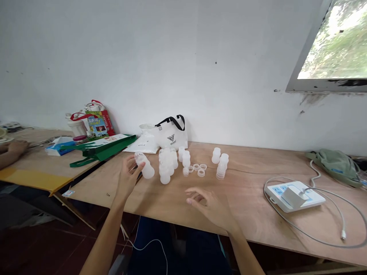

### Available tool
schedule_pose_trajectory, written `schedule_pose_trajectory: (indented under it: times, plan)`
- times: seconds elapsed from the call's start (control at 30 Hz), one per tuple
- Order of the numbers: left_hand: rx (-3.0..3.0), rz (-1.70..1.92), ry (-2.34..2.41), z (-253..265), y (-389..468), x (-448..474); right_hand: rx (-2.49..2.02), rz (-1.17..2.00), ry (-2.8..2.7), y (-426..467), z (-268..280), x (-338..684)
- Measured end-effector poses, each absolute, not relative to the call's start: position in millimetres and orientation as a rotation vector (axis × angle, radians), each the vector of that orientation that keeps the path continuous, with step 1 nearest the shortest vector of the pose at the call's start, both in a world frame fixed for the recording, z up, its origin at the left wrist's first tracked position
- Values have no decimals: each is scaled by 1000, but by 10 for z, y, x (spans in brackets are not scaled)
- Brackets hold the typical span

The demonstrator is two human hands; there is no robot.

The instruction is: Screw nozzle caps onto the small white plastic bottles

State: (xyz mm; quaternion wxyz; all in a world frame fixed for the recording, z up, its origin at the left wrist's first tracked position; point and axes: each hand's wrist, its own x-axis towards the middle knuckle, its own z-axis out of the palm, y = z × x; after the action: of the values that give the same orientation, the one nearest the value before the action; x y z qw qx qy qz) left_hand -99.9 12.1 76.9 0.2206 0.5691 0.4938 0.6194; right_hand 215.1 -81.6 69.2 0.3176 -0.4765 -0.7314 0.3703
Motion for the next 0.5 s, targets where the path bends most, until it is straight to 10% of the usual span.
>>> schedule_pose_trajectory:
  times: [0.5]
  plan:
    - [1867, 1248, 1373, 97, 481, -945, -1416, 826, -1982, -461, 222, 2297]
